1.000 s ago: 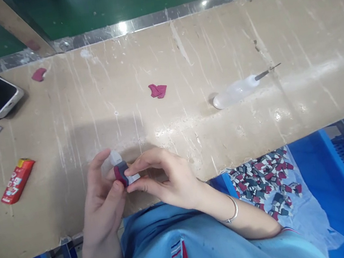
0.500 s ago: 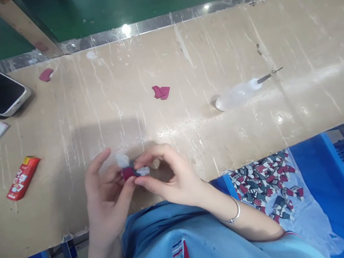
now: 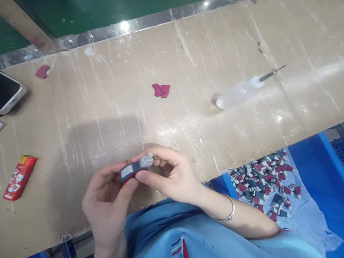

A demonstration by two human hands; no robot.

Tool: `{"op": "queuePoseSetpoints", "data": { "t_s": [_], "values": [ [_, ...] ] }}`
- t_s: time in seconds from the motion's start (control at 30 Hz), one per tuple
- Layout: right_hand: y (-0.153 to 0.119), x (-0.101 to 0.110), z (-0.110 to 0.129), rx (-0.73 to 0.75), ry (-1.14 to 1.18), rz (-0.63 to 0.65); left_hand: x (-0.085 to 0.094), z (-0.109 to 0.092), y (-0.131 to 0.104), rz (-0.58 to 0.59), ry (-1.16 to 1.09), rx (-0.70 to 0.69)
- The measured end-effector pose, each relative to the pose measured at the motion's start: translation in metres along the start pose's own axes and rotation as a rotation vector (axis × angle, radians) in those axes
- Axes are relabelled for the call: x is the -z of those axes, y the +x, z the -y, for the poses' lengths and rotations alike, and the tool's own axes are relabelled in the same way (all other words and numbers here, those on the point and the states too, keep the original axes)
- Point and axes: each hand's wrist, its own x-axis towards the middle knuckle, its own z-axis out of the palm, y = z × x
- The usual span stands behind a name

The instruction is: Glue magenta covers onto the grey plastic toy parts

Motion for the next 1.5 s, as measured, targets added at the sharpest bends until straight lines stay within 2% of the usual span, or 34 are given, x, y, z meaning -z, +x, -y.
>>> {"op": "queuePoseSetpoints", "data": {
  "t_s": [0.13, 0.33, 0.6, 0.87, 1.23, 1.4, 1.5],
  "values": [
    [0.0012, -0.0013, 0.0002, -0.014, -0.006, -0.028, -0.0026, 0.0019, -0.0006, -0.03, -0.03, -0.011],
    [0.0005, 0.0018, -0.0007, -0.017, 0.005, -0.04, -0.001, 0.0024, 0.0028, 0.015, -0.059, 0.028],
    [-0.0021, 0.0015, -0.0056, -0.023, 0.016, 0.023, -0.003, 0.0047, -0.0006, -0.045, 0.036, -0.07],
    [-0.0022, 0.0042, -0.0041, -0.047, -0.034, 0.013, 0.0022, -0.0009, -0.0018, -0.018, 0.196, -0.002],
    [-0.0016, 0.0042, -0.0079, -0.056, 0.0, 0.026, 0.0054, -0.0012, -0.0057, 0.009, 0.206, -0.036],
    [-0.003, 0.0055, -0.0043, -0.119, -0.043, 0.043, 0.0045, -0.0023, -0.001, -0.01, 0.184, -0.034],
    [-0.0033, 0.0063, -0.0009, -0.062, -0.074, 0.029, 0.0047, -0.0027, 0.0007, -0.016, 0.164, -0.015]
  ]
}}
